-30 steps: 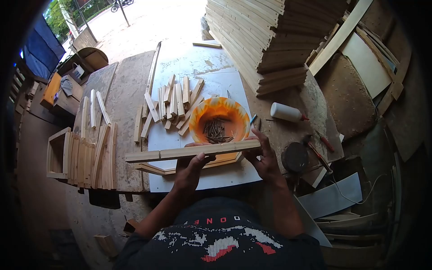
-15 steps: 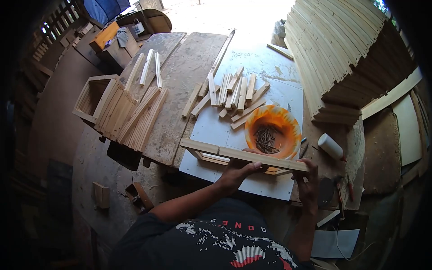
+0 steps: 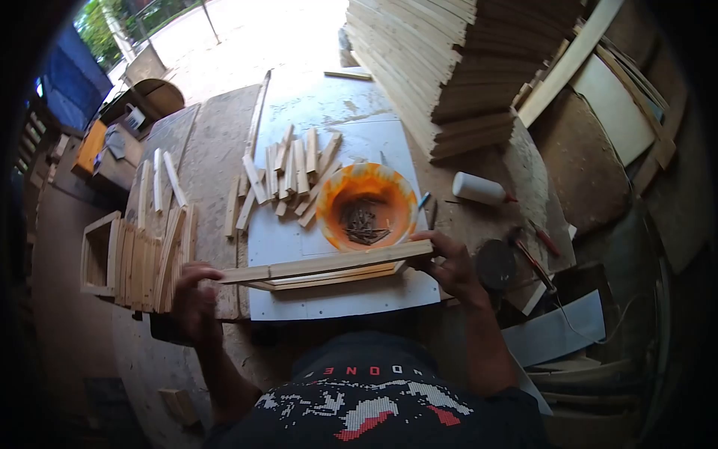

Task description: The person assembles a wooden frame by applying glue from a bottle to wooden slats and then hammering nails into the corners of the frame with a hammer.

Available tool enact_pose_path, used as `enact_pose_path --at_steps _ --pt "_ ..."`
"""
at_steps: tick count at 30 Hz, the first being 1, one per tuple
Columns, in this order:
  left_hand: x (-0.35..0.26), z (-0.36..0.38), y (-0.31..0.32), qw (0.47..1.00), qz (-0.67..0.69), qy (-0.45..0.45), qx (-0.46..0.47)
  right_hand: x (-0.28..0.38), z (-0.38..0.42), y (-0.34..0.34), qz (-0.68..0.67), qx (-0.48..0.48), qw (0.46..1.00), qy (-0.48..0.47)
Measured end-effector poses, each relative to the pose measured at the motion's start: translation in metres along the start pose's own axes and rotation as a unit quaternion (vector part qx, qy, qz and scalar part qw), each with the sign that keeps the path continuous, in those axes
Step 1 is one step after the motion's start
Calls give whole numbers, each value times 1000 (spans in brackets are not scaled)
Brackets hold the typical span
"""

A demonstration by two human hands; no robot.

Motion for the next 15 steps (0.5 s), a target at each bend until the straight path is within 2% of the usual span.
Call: enact_pose_path --at_steps 1,3,5,6,7,9,15 --pt "15 1 -9 996 -59 -55 -47 0 0 -2 6 5 1000 -6" --pt "52 5 -5 987 -61 -145 -43 2 -1 -5 15 25 999 -16" --pt "83 24 18 966 137 -216 -24 -2 -2 -10 -37 46 997 44" --pt "84 32 30 950 179 -257 -13 -2 -3 -12 -42 47 997 46" --pt "80 36 40 947 193 -256 1 -2 -4 -14 -47 51 996 47" --pt "81 43 51 961 133 -241 -16 -2 -6 -22 -62 52 996 49" --pt "56 50 82 951 123 -282 -24 -18 -13 -62 -116 55 990 63"
Point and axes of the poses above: each hand's wrist, its own z-axis away from the middle knuckle, its own y-axis out of the palm, x = y × z, the point moved 2 cm from there along -z, towards the middle knuckle, and after that the axes turned 13 degrees about -z, right-handed, at the moved point
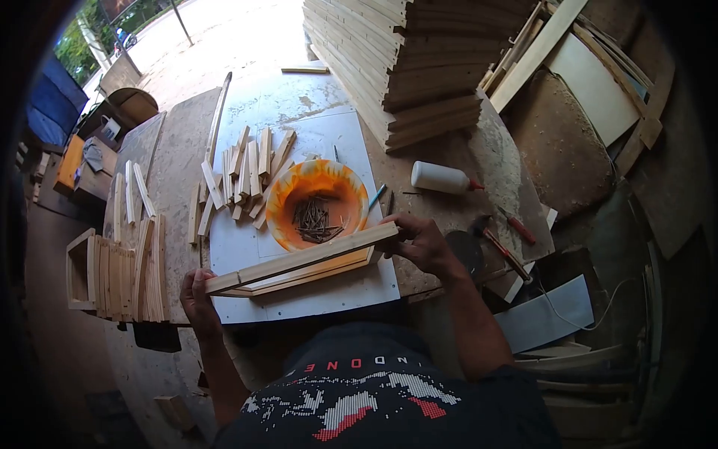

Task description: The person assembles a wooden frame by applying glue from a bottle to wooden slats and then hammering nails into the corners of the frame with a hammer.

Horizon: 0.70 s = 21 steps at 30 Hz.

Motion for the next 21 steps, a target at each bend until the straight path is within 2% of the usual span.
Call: enact_pose_path --at_steps 4,6,8,10,11,12,14,17,21 --pt "-14 11 24 998 -41 22 -38 -1 -8 -27 -55 40 998 7" --pt "-31 11 28 984 -121 32 -125 -3 -13 -31 -37 66 997 -6" --pt "-54 14 40 937 -258 97 -215 -7 -17 -32 -29 83 995 -40" --pt "-102 19 90 908 -343 185 -150 -12 -18 -35 -53 95 993 -44" --pt "-117 23 119 899 -368 228 -68 -15 -19 -36 -43 104 992 -58" --pt "-152 32 190 890 -353 271 99 -20 -20 -41 -39 119 990 -71" --pt "-157 36 238 855 -381 308 170 -25 -22 -42 -37 133 986 -91" --pt "-136 29 256 808 -464 260 254 -28 -25 -47 -51 143 983 -99" --pt "-136 22 258 794 -465 259 295 -25 -15 -58 -33 141 984 -99"
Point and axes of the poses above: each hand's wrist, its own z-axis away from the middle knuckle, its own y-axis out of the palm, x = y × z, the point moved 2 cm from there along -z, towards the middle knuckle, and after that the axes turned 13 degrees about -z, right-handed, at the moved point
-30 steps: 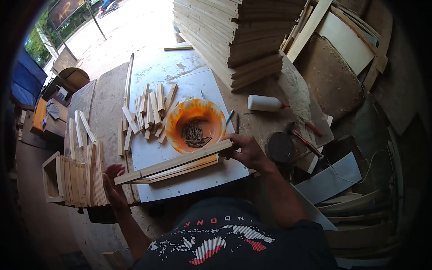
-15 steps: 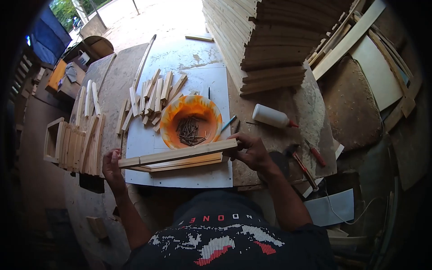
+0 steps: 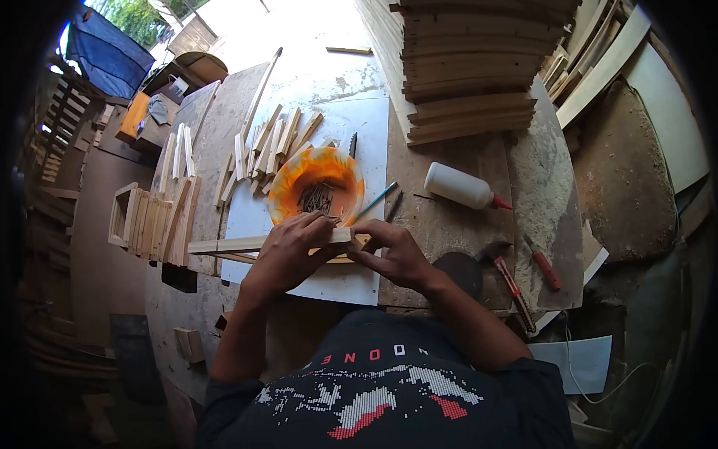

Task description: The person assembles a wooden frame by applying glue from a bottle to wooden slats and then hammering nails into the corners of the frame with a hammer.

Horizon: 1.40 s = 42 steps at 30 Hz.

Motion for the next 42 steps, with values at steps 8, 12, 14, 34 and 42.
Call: enact_pose_path --at_steps 8,12,14,34,42 --pt "5 -11 6 995 13 18 94 8 134 -93 436 -143 843 281" --pt "10 -8 -6 996 4 27 81 -35 192 -98 316 -176 876 320" --pt "17 -2 -19 998 18 22 55 -41 195 -94 288 -205 882 311" --pt "16 19 -32 999 8 25 39 -34 191 -86 200 -249 887 333" --pt "-3 12 -9 995 6 22 96 -24 185 -82 181 -258 869 382"
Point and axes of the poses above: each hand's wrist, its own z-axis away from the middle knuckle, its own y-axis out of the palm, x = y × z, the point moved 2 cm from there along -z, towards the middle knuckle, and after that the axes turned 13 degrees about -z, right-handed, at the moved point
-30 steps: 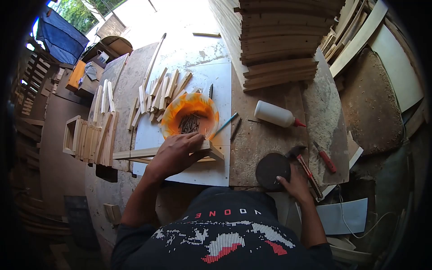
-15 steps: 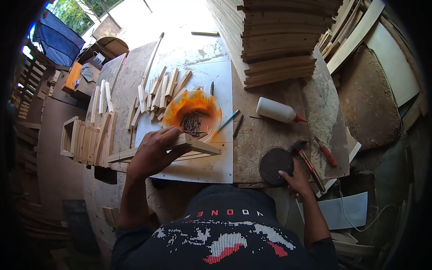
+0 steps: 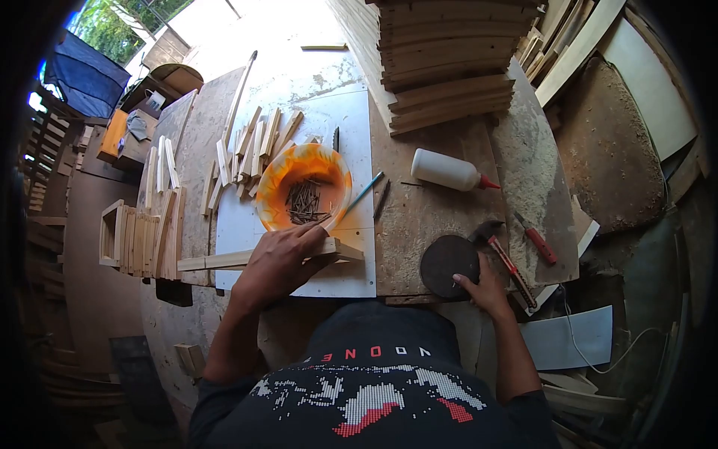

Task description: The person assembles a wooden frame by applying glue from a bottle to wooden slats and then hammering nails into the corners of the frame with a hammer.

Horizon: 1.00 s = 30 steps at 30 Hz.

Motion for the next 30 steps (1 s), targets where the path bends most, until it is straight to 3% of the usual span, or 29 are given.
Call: enact_pose_path --at_steps 3,6,9,11,13,16,22,30 --pt "-5 -3 2 999 -15 13 26 -21 -9 0 202 -71 960 -180" --pt "-3 -3 5 1000 -10 12 14 15 -1 -1 339 -189 888 -247" --pt "-5 -2 6 999 -21 18 17 80 -4 23 99 -72 975 -185" --pt "-5 -2 6 999 -25 20 18 117 3 48 -24 33 959 -281" --pt "-6 -1 5 999 -28 25 18 132 3 81 -130 94 895 -416" --pt "-8 -1 6 999 -30 31 12 135 -3 121 -177 145 856 -463" --pt "-2 2 1 997 -61 37 0 114 -16 151 -114 81 813 -566" --pt "5 8 8 996 -74 39 -30 106 -18 160 -111 54 786 -605"
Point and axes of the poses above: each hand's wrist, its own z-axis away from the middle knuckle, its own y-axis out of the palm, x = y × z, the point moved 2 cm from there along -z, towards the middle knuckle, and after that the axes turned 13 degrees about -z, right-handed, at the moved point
